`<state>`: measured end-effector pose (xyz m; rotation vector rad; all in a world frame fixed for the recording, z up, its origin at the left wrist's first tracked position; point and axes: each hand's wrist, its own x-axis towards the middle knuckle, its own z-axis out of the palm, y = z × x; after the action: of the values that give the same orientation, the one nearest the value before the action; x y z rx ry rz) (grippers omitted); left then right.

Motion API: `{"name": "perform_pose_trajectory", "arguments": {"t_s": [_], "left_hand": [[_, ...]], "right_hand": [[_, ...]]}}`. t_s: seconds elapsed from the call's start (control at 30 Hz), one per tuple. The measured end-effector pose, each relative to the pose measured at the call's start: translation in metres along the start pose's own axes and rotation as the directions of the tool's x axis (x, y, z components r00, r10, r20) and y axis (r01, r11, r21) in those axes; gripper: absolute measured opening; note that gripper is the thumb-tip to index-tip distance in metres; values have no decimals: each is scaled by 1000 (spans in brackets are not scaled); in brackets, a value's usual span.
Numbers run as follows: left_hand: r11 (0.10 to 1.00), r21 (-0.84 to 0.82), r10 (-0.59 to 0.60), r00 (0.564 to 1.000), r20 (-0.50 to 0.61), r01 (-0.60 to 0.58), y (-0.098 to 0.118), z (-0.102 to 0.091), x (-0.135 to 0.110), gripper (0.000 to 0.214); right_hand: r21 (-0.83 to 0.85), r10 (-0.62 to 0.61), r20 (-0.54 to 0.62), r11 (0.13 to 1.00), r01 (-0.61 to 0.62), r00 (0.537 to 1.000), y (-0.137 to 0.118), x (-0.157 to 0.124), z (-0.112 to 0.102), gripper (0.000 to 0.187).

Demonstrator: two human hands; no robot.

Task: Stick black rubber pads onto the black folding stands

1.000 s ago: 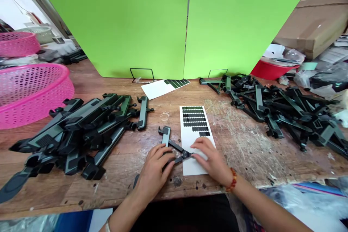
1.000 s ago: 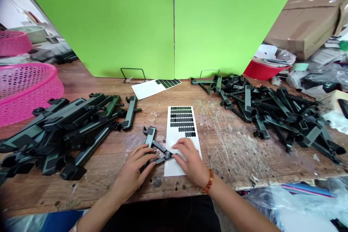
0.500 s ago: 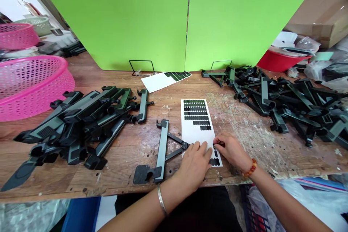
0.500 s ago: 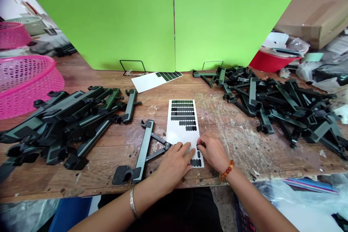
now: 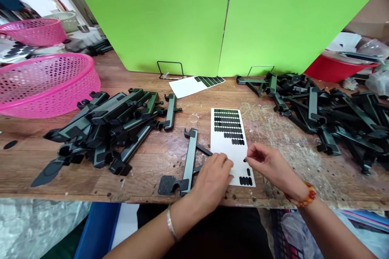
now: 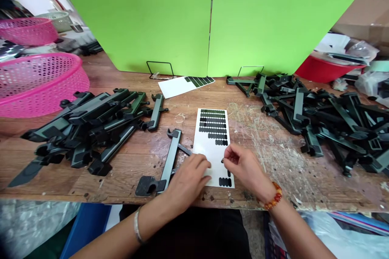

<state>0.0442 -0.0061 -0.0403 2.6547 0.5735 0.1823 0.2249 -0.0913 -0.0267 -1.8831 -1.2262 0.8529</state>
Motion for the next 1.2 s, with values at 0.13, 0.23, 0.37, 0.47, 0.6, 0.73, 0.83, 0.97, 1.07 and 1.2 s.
{"name": "perform_pose_trajectory", "arguments": {"t_s": [0.13,0.23,0.37,0.47,0.6,0.73,0.83,0.97,1.07,1.2], "left_hand": [[986,-29,-165,983,-75,163,-28,-17,-14,15],[983,-73,-176,982,-68,171,-43,-15,-21,20],[977,-141,-176,979,-104,161,-49,-5,-25,21],[975,-164,-172,977,-126,151,-49,-3,-26,19],[976,-158,-173,975,-137,150,-49,-4,-26,17],[977,-154,-171,976,-134,150,-50,-4,-27,17],[976,-151,-175,975,-134,155,-50,-3,-27,17],[979,-145,-165,977,-138,145,-50,-2,-27,17],[980,-139,-160,976,-144,140,-50,-2,-26,17],[981,-138,-158,976,-148,138,-50,-2,-27,18]], "right_hand": [[156,19,74,987,-31,997,-5,18,32,8],[130,46,144,989,-65,989,-9,29,52,4],[103,39,204,993,-61,978,-14,39,58,8],[77,27,225,996,-45,974,-15,45,57,8],[25,-14,234,1000,8,972,-12,49,59,9],[-16,-36,233,999,40,972,-10,51,62,8],[-39,-39,227,998,50,973,-9,51,63,9],[-70,-40,208,996,55,977,-10,50,65,10],[-103,-56,194,992,77,979,-11,49,66,11],[-181,-110,166,974,139,980,-16,43,66,12]]}}
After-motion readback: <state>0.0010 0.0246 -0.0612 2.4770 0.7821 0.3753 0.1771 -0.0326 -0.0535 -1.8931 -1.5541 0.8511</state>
